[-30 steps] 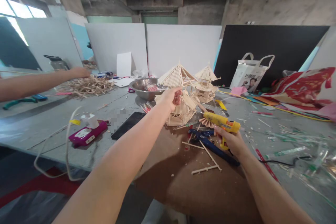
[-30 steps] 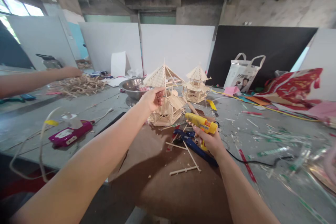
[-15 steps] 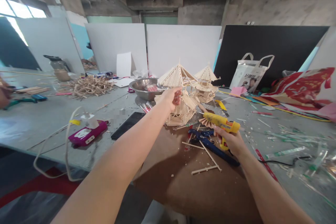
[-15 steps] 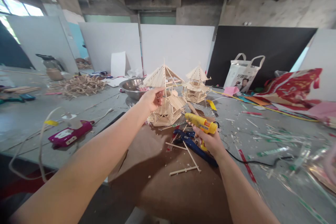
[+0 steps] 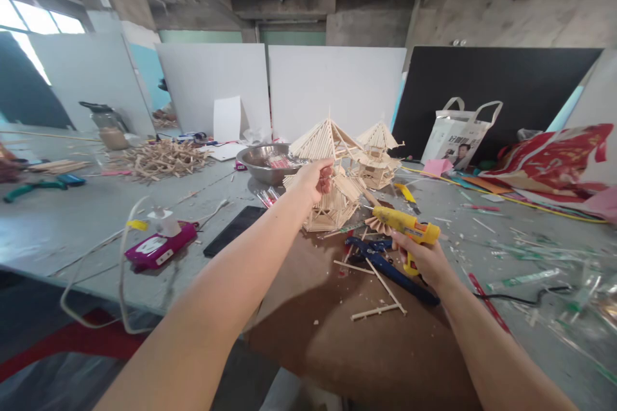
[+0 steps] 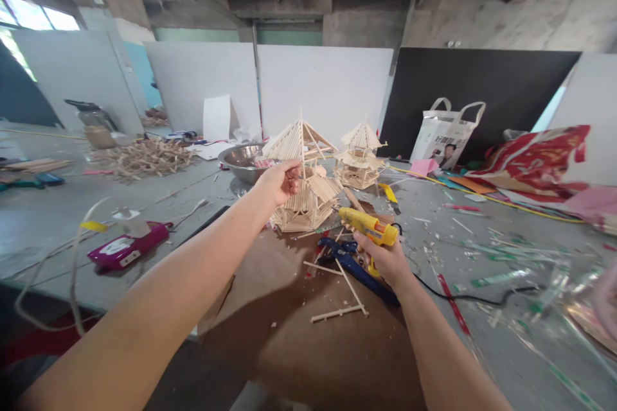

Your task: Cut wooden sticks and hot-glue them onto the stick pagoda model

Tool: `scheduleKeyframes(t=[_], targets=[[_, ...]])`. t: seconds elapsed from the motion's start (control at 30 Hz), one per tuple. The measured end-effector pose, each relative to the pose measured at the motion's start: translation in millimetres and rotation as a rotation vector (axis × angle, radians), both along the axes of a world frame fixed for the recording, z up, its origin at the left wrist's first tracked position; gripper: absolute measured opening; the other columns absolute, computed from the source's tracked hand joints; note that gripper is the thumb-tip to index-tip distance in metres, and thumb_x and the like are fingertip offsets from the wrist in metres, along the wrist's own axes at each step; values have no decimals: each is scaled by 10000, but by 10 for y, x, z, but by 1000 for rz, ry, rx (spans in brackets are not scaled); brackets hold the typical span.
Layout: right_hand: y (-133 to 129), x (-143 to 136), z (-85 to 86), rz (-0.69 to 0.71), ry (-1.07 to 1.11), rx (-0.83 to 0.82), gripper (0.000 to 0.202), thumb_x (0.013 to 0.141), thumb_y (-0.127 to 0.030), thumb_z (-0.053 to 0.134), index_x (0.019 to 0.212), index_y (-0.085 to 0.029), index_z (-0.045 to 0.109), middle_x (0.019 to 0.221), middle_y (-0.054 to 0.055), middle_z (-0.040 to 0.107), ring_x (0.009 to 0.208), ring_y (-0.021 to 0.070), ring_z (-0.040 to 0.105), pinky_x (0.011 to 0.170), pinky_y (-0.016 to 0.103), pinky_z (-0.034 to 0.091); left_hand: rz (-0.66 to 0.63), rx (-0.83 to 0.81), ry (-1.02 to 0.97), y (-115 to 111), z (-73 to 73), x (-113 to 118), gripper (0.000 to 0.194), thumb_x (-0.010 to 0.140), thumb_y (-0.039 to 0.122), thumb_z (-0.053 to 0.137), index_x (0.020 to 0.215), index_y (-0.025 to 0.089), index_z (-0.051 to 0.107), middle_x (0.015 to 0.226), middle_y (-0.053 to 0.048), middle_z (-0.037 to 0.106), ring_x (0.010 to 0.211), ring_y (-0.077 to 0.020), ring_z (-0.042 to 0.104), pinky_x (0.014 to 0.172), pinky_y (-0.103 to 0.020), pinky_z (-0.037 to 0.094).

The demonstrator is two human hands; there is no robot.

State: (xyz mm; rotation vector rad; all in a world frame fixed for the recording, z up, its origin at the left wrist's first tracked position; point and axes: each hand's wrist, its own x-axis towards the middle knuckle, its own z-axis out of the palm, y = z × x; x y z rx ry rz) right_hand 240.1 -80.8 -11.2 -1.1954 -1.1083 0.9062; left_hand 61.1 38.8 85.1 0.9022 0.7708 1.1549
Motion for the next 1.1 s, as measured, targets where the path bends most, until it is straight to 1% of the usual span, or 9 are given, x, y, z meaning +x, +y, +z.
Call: scheduleKeyframes(t=[0.2, 0.4, 0.53, 0.67, 0.8, 0.97, 1.1], targets=[[-10, -20, 24, -1, 14, -6, 301, 515, -434, 658, 548, -177, 505, 426, -34, 484, 307, 51, 363, 300, 193, 283, -6, -5, 10, 23, 2, 1, 196, 590, 209, 607, 529, 158, 428, 372, 68, 375, 279, -22, 287, 321, -174, 172], [-10, -7, 11, -2, 6, -2, 288, 530, -427, 652, 584, -177, 520, 426, -39, 482, 309, 51, 366, 305, 190, 282, 4, -1, 6, 25, 7, 4, 199, 608, 197, 600, 519, 158, 428, 359, 64, 366, 278, -22, 276, 314, -173, 174], [-10, -1, 4, 5, -12, 7, 270, 555, -419, 641, 570, -180, 516, 422, -41, 471, 317, 53, 369, 314, 193, 289, 13, -18, 5, 15, 10, 2, 170, 600, 197, 593, 530, 156, 444, 363, 65, 380, 275, -26, 290, 307, -170, 173], [-10, -1, 3, 7, -21, 11, 255, 567, -415, 632, 576, -185, 522, 438, -35, 483, 320, 59, 368, 311, 200, 285, -5, -45, -27, -8, 16, -13, 124, 606, 219, 560, 547, 146, 479, 367, 57, 403, 272, -40, 320, 303, -178, 188], [-9, 0, 4, 7, -15, 1, 259, 558, -420, 639, 591, -185, 534, 446, -34, 488, 317, 60, 368, 307, 201, 279, -10, -57, -57, -32, 26, -29, 135, 613, 255, 513, 546, 138, 501, 364, 41, 415, 273, -57, 340, 308, -186, 212], [-17, -7, 19, 11, 8, -4, 265, 546, -419, 651, 603, -185, 539, 444, -40, 489, 312, 48, 366, 312, 190, 285, 10, -64, -59, -53, 32, -31, 114, 595, 244, 490, 544, 142, 495, 378, 31, 435, 275, -64, 350, 314, -188, 222], [-18, -14, 24, 24, 18, 3, 265, 545, -416, 653, 586, -184, 533, 426, -45, 476, 311, 48, 368, 312, 186, 281, -6, -55, -74, -70, 32, -34, 104, 592, 237, 472, 555, 142, 494, 372, 37, 419, 280, -66, 352, 313, -188, 222]])
